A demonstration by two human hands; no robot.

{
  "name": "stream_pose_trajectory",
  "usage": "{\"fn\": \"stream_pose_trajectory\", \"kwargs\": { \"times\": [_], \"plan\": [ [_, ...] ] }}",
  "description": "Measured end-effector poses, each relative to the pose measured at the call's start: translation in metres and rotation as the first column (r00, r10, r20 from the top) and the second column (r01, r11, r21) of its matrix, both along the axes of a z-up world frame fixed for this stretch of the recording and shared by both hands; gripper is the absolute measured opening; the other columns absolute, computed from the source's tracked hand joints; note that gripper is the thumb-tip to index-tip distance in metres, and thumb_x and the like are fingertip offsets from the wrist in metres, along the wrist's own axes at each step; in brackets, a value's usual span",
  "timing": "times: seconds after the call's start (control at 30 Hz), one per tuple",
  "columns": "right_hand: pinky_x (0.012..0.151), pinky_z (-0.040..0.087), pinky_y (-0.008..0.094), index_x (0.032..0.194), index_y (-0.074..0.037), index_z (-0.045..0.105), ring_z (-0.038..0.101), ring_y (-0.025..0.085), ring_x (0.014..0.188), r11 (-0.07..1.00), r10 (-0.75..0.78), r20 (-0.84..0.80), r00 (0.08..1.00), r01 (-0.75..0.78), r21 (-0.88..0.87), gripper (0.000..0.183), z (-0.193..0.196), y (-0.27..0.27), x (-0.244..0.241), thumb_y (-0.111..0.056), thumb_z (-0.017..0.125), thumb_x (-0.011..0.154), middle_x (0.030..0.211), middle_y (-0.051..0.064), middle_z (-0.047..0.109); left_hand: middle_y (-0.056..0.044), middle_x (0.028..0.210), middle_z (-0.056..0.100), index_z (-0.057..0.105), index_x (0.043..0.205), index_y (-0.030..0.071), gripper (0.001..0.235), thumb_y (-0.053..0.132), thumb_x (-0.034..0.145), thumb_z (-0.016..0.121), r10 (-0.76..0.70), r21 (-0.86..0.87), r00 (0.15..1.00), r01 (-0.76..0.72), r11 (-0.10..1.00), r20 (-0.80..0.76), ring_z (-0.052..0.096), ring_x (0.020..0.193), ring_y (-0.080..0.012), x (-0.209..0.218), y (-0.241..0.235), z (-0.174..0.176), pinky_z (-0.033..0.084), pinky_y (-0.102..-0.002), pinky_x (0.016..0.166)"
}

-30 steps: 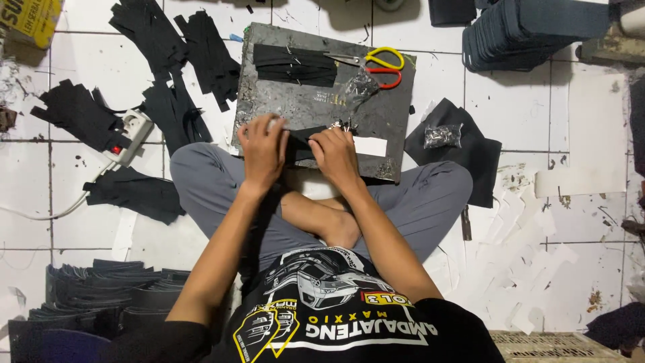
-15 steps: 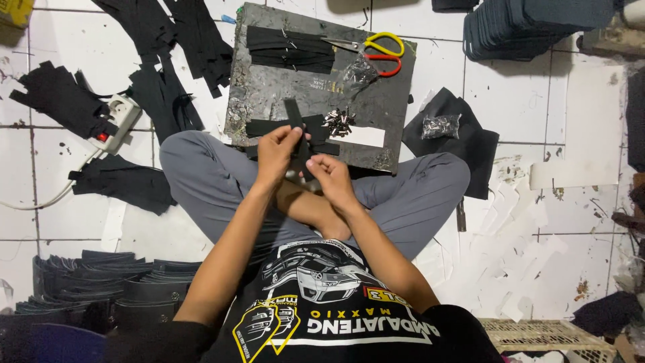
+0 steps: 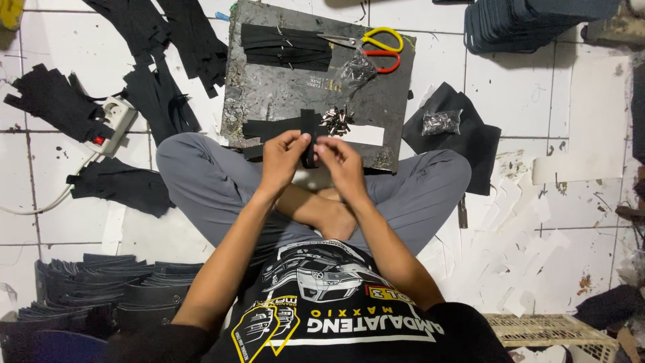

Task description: Attaching metal hardware components to black fabric strips by hand

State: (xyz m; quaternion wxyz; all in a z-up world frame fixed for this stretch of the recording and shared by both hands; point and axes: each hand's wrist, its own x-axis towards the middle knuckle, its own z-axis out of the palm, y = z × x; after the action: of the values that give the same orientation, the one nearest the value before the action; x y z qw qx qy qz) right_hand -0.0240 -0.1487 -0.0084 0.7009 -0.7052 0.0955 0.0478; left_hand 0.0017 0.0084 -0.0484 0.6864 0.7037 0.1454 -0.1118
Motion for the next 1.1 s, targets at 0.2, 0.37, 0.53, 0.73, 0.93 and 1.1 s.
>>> {"fn": "stream_pose_trajectory", "kwargs": {
  "times": [0.2,0.37,0.53,0.73,0.93,1.1],
  "plan": [
    [0.071,0.052,0.022,0.108,-0.01,0.078,0.063,0.009,0.077,0.989,-0.032,0.093,0.995,0.045,-0.144,0.019,0.0,-0.02,0.026,-0.023,0.077,0.094,0.085,0.003,0.071,-0.006,0.076,0.078,0.083,0.097,0.015,0.008,0.016,0.096,0.075,-0.165,0.147,0.973,0.141,0.979,0.16,0.071,0.071,-0.0107,-0.012,-0.01,0.052,0.057,-0.028,0.062],
    [0.067,0.054,0.022,0.102,-0.01,0.079,0.063,0.008,0.072,0.992,0.013,0.054,0.998,-0.006,-0.124,0.015,-0.012,-0.024,0.026,-0.022,0.078,0.093,0.078,0.003,0.071,-0.013,0.091,0.079,0.079,0.108,0.009,0.015,0.014,0.093,0.077,-0.083,0.152,0.945,0.035,0.988,0.317,0.076,0.085,-0.0252,0.001,-0.013,0.058,0.061,-0.037,0.074],
    [0.066,0.054,0.021,0.1,-0.012,0.081,0.061,0.006,0.07,0.985,0.024,0.012,1.0,-0.021,-0.171,0.014,-0.004,-0.02,0.024,-0.023,0.08,0.091,0.075,0.003,0.071,-0.008,0.079,0.077,0.081,0.095,0.011,0.004,0.011,0.092,0.079,-0.028,0.157,0.947,-0.024,0.987,0.32,0.075,0.074,-0.0195,0.006,-0.012,0.047,0.06,-0.032,0.066],
    [0.071,0.058,0.025,0.104,-0.013,0.081,0.063,0.007,0.073,0.991,-0.005,0.025,1.0,0.009,-0.134,0.016,0.003,-0.014,0.024,-0.018,0.081,0.09,0.077,0.004,0.071,-0.006,0.069,0.075,0.082,0.091,0.012,0.006,0.013,0.093,0.076,-0.054,0.204,0.969,0.003,0.979,0.241,0.068,0.066,-0.0121,0.005,-0.013,0.051,0.054,-0.03,0.057],
    [0.066,0.057,0.027,0.099,-0.014,0.083,0.069,0.012,0.072,0.966,-0.049,0.199,0.979,0.097,-0.24,0.011,0.007,-0.006,0.018,-0.012,0.083,0.088,0.077,0.007,0.075,-0.002,0.061,0.069,0.081,0.088,0.014,0.009,0.019,0.091,0.075,0.054,0.121,0.996,-0.062,0.991,0.066,0.059,0.06,-0.0065,0.005,-0.023,0.022,0.048,-0.027,0.053],
    [0.076,0.055,0.022,0.109,-0.008,0.076,0.059,0.005,0.078,0.973,-0.217,0.048,0.975,0.212,0.088,0.016,-0.003,0.0,0.016,-0.014,0.073,0.096,0.082,-0.001,0.069,0.008,0.071,0.064,0.079,0.098,0.011,0.016,0.023,0.094,0.07,0.19,-0.134,0.978,-0.2,0.971,-0.083,0.053,0.07,-0.0019,0.004,-0.03,0.033,0.044,-0.017,0.061]
  ]
}}
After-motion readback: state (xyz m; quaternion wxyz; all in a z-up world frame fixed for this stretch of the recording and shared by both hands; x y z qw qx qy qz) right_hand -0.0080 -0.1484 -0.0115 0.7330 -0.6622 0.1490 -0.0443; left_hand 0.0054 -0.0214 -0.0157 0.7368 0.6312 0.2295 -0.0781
